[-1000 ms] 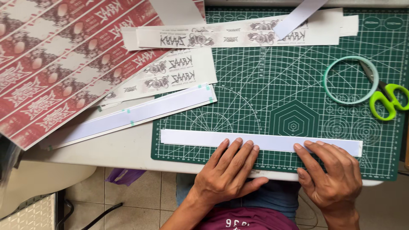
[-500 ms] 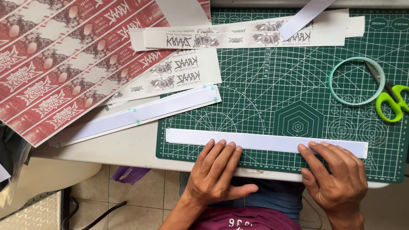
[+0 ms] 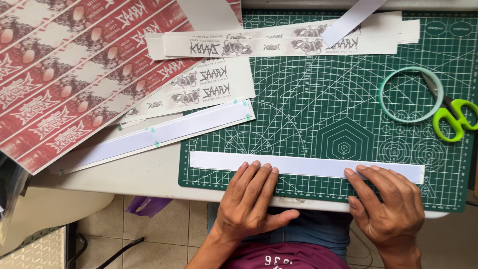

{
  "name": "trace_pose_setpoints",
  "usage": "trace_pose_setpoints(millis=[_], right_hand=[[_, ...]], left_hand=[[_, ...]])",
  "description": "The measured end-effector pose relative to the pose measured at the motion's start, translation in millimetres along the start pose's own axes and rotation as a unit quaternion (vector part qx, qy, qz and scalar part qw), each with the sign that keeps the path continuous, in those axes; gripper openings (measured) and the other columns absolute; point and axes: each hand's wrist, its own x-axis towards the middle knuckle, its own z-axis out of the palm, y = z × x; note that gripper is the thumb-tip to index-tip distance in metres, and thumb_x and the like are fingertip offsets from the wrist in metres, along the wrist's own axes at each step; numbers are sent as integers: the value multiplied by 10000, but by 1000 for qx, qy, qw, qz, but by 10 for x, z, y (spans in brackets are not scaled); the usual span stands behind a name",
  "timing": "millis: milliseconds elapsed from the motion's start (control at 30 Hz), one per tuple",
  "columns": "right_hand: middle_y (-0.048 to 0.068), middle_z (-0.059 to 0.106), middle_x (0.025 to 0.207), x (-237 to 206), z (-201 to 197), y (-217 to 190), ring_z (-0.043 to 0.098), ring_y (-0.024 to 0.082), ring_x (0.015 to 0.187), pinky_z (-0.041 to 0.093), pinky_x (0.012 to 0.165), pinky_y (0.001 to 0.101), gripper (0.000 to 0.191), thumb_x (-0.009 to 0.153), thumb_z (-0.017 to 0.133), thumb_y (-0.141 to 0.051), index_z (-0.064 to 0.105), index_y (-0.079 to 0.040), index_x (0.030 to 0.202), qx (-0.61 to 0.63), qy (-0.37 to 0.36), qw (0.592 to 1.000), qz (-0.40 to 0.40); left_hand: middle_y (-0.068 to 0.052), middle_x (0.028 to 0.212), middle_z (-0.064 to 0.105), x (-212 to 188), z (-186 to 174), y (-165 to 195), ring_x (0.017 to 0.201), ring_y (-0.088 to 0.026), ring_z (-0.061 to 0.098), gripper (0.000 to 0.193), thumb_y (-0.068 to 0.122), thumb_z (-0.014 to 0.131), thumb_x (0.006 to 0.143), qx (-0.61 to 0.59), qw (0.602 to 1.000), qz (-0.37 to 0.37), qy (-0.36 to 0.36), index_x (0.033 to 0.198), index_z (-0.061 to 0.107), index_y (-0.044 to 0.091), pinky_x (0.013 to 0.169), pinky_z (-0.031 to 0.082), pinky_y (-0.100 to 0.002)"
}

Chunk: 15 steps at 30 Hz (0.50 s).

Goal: The person cuts small pieces of light green tape and applies them to the ends of long white paper strips on a green cutting mat. They smooth the tape down and repeat the process on multiple strips.

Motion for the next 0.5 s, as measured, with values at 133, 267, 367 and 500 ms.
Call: trace_pose_setpoints(millis=[133,267,367,500], right_hand=[[-3,670,1226,63,-38,-12,614,230,1202,490,1098,417,374,1044,546,-422,768,-183,1228,15,9,1000,-12],[19,671,1213,123,-73,-24,621,248,1177,496,1075,433,357,1029,563,-396,764,-163,1210,26,19,999,-19],[23,671,1206,137,-102,-33,623,251,1165,500,1065,438,359,1027,560,-398,758,-160,1209,31,17,999,-19],[18,670,1201,143,-109,-37,627,248,1153,502,1053,432,378,1032,538,-411,751,-163,1220,30,15,999,-20]], left_hand=[[-167,1253,693,11,-24,5,1240,-332,640,731,635,685,951,1,1000,-1,-1,1232,718,-38,1098,533,-503],[-161,1237,693,22,-15,10,1220,-324,643,713,634,682,948,9,1000,-1,3,1218,723,-25,1086,533,-498],[-159,1229,693,23,-3,22,1208,-321,644,711,637,674,941,10,1000,-2,3,1210,725,-19,1077,532,-496],[-155,1222,695,12,-3,34,1200,-322,644,704,633,670,939,10,1000,-7,-1,1200,728,-18,1071,531,-492]])
